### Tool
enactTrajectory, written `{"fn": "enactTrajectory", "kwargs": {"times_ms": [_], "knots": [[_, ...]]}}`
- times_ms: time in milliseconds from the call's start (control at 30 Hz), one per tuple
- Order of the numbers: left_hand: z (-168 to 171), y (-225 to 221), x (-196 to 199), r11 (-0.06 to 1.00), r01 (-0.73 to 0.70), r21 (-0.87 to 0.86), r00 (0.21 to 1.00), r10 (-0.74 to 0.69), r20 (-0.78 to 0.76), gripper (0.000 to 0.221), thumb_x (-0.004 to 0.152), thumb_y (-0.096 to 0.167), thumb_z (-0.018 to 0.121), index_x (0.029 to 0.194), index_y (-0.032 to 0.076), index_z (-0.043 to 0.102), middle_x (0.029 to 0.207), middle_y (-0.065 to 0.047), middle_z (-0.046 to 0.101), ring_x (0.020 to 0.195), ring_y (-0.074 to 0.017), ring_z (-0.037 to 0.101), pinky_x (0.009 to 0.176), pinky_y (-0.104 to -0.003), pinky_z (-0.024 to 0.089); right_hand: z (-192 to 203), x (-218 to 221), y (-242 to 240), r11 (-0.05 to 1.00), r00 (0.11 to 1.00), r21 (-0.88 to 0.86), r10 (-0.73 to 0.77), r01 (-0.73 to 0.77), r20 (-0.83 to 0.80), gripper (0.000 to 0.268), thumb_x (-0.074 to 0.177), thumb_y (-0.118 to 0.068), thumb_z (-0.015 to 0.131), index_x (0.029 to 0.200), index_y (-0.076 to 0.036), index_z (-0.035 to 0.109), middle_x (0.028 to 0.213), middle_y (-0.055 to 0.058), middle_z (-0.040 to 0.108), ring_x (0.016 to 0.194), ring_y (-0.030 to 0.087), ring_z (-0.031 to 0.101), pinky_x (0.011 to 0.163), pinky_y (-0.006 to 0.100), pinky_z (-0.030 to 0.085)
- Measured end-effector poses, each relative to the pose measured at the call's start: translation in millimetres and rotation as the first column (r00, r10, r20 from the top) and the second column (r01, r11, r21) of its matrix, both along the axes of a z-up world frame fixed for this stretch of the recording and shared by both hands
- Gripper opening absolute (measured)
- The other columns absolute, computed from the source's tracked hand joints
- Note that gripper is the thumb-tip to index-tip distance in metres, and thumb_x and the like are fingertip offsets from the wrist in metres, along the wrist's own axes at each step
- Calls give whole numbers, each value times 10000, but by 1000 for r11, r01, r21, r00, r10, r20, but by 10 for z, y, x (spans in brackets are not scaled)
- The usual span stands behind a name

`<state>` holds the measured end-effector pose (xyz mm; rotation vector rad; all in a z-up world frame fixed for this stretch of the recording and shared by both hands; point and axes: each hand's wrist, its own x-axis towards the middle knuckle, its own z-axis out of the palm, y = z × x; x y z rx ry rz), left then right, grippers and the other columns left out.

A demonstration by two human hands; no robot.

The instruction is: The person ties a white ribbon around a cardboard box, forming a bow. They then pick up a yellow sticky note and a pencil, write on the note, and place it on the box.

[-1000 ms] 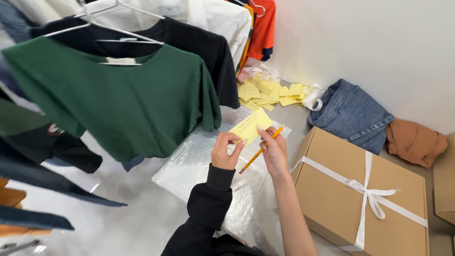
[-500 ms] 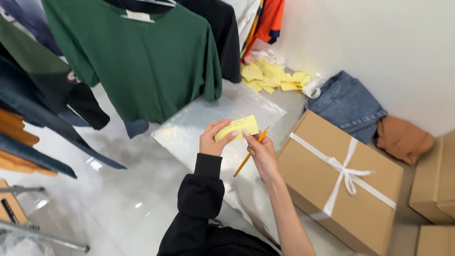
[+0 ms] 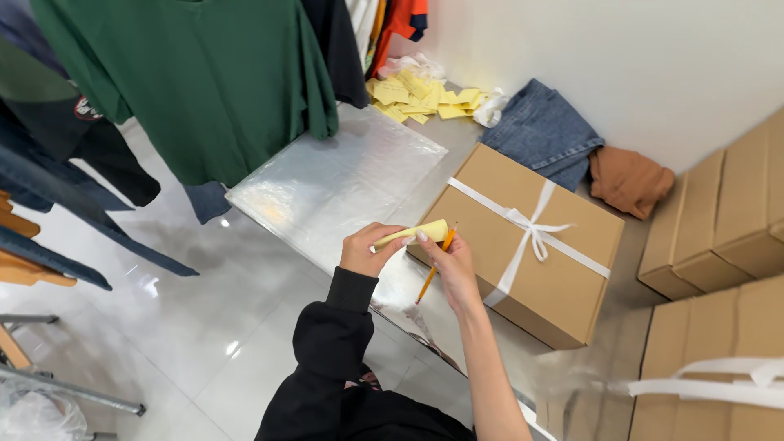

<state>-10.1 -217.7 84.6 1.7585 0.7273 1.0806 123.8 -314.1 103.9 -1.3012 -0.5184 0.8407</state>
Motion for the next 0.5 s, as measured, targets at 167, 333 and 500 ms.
{"fn": "enactTrajectory", "kwargs": {"times_ms": [167,333,500], "knots": [[-33,-178,317,996,91,21,996,-91,8,177,817,265,873,984,231,824,887,16,781,808,-135,722,730,-257,558,187,150,-453,992,992,38,-124,123,20,218,933,-205,764,1057,-50,674,774,-52,508,680,19,427,556,153,332],[88,-416,716,940,271,-206,962,-271,30,162,836,253,856,979,186,821,745,-34,763,752,-69,659,732,-239,571,140,489,-791,957,963,106,-269,269,-17,181,937,-185,762,913,-78,618,706,-45,437,632,25,396,527,142,292],[104,-577,1038,787,386,-481,921,-361,148,292,815,214,889,1069,103,801,944,-111,750,840,-127,660,728,-247,599,202,584,-1066,902,897,-9,-428,431,113,220,866,-166,834,858,-65,638,653,-54,450,603,16,378,534,165,292]]}}
